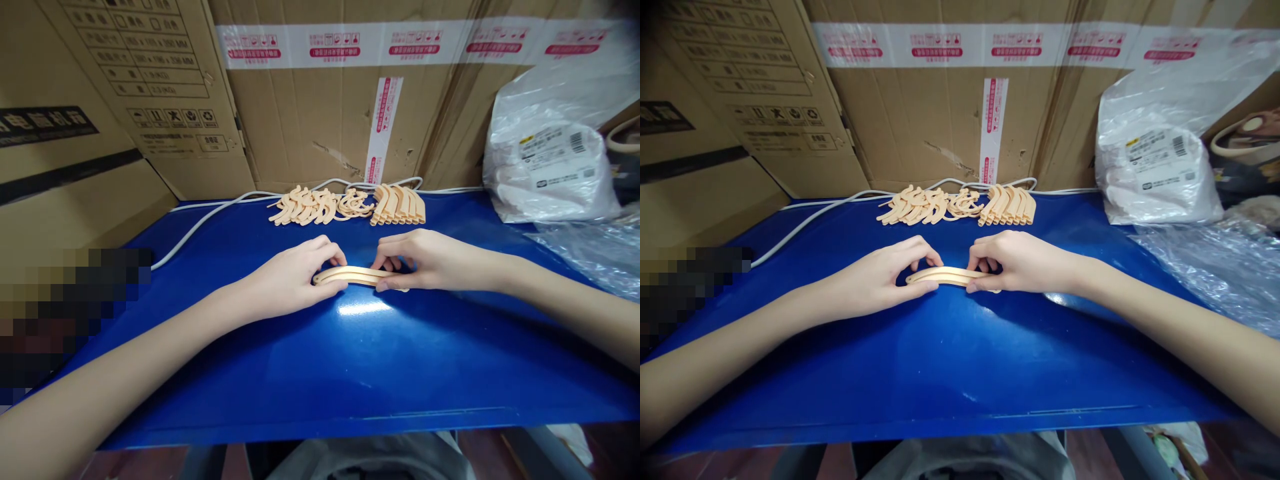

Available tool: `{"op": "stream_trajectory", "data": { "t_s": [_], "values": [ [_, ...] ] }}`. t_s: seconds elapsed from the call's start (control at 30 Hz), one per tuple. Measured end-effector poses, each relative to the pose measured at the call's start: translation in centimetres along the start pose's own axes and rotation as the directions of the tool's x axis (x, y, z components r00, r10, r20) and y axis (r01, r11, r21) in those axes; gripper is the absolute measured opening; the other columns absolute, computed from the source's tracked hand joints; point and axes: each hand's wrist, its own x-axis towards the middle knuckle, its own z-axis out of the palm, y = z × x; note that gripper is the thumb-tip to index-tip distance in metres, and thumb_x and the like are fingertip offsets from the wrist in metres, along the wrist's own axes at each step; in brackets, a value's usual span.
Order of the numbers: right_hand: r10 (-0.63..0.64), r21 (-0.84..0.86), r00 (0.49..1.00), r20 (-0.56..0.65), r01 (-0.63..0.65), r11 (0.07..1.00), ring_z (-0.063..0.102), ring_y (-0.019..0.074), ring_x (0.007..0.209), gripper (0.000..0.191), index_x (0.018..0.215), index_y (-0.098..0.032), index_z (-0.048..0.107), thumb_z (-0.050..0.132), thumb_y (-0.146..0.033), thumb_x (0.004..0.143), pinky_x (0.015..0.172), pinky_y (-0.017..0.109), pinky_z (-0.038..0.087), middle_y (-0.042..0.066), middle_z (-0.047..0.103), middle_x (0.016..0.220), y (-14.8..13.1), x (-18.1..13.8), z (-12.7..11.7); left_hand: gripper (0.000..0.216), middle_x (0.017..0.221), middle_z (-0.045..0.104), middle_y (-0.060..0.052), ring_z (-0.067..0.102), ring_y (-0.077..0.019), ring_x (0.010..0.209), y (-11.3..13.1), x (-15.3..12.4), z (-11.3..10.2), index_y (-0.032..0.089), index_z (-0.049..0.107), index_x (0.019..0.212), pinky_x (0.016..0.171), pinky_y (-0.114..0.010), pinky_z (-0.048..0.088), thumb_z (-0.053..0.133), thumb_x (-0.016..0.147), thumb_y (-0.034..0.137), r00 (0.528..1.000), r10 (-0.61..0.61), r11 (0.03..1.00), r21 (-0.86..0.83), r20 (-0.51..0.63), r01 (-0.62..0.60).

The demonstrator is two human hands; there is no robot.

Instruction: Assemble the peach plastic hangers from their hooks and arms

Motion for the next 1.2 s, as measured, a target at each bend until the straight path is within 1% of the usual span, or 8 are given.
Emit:
{"op": "stream_trajectory", "data": {
  "t_s": [0.23, 0.53, 0.63, 0.8, 0.9, 0.97, 1.07, 1.2],
  "values": [
    [0.004, 0.206, 0.997, 0.082, -0.021, 0.978, 0.053, 0.0103, 0.062, 0.039, 0.096, -0.018, 0.066, 0.072, -0.054, 0.082, 0.057, 0.023, 0.037, -0.003, 0.060, 0.071, -0.8, -0.1, 0.1, 0.019, 0.089, 0.057, 0.003, 0.051, -0.0114, 0.071, 0.4, 0.2, -0.1, 0.021, 0.064, 0.105, 0.064, -0.026, 0.036, 0.062, 0.090, 0.032, 0.998, 0.028, 0.998, -0.056, 0.051, -0.025],
    [-0.014, 0.282, 0.988, 0.156, -0.031, 0.959, 0.057, 0.0110, 0.062, 0.041, 0.097, -0.019, 0.066, 0.072, -0.056, 0.081, 0.057, 0.023, 0.040, -0.003, 0.063, 0.071, -0.1, -0.2, 0.0, 0.023, 0.092, 0.055, 0.004, 0.049, -0.0086, 0.067, 0.9, -0.1, -0.1, 0.024, 0.067, 0.110, 0.062, -0.024, 0.037, 0.064, 0.089, 0.031, 0.995, 0.026, 0.994, -0.105, 0.096, -0.016],
    [-0.008, 0.176, 0.989, 0.145, -0.018, 0.984, 0.059, 0.0124, 0.066, 0.041, 0.099, -0.019, 0.068, 0.067, -0.058, 0.085, 0.059, 0.025, 0.040, -0.001, 0.066, 0.076, -0.3, -0.3, -0.9, 0.023, 0.090, 0.057, 0.004, 0.049, -0.0091, 0.068, 0.9, 0.0, 0.0, 0.024, 0.067, 0.110, 0.062, -0.024, 0.037, 0.064, 0.089, 0.032, 0.993, 0.028, 0.994, -0.111, 0.113, -0.015],
    [0.031, -0.167, 0.991, -0.130, -0.053, 0.985, 0.062, 0.0167, 0.073, 0.042, 0.103, -0.021, 0.072, 0.052, -0.058, 0.094, 0.064, 0.029, 0.040, 0.004, 0.070, 0.085, -0.4, 1.2, -3.8, 0.022, 0.088, 0.057, 0.004, 0.048, -0.0097, 0.068, 0.9, 0.0, -0.2, 0.024, 0.067, 0.110, 0.062, -0.025, 0.036, 0.063, 0.090, 0.033, 0.992, 0.022, 0.994, -0.108, 0.125, -0.009],
    [0.076, -0.512, 0.970, -0.233, -0.188, 0.838, 0.065, 0.0226, 0.084, 0.039, 0.102, -0.018, 0.073, 0.050, -0.049, 0.096, 0.067, 0.032, 0.039, 0.009, 0.072, 0.095, 1.1, 3.6, -5.0, 0.022, 0.087, 0.056, 0.004, 0.048, -0.0104, 0.069, 1.1, 0.0, -0.3, 0.025, 0.066, 0.110, 0.061, -0.025, 0.035, 0.063, 0.090, 0.034, 0.990, -0.003, 0.994, -0.107, 0.143, 0.018],
    [0.089, -0.653, 0.970, -0.225, -0.218, 0.725, 0.065, 0.0274, 0.095, 0.039, 0.102, -0.014, 0.074, 0.049, -0.044, 0.096, 0.074, 0.035, 0.041, 0.013, 0.071, 0.102, 2.5, 5.5, -5.1, 0.023, 0.088, 0.056, 0.004, 0.048, -0.0106, 0.069, 1.2, 0.0, -0.3, 0.025, 0.065, 0.111, 0.061, -0.025, 0.035, 0.062, 0.090, 0.034, 0.989, -0.013, 0.994, -0.109, 0.150, 0.029],
    [0.119, -0.701, 0.973, -0.199, -0.226, 0.676, 0.063, 0.0312, 0.106, 0.040, 0.111, -0.014, 0.075, 0.051, -0.043, 0.096, 0.086, 0.039, 0.041, 0.015, 0.070, 0.112, 4.3, 7.9, -4.9, 0.023, 0.090, 0.056, 0.004, 0.048, -0.0108, 0.069, 1.3, 0.0, -0.3, 0.024, 0.065, 0.112, 0.061, -0.026, 0.035, 0.062, 0.091, 0.034, 0.987, -0.014, 0.994, -0.105, 0.158, 0.031],
    [0.188, -0.638, 0.965, -0.185, -0.264, 0.723, 0.064, 0.0290, 0.104, 0.041, 0.115, -0.020, 0.076, 0.050, -0.046, 0.096, 0.084, 0.036, 0.042, 0.012, 0.072, 0.114, 5.2, 10.0, -4.5, 0.023, 0.093, 0.057, 0.003, 0.048, -0.0108, 0.070, 1.4, 0.0, -0.3, 0.023, 0.064, 0.112, 0.063, -0.026, 0.035, 0.061, 0.092, 0.034, 0.989, 0.007, 0.995, -0.097, 0.148, 0.007]
  ]
}}
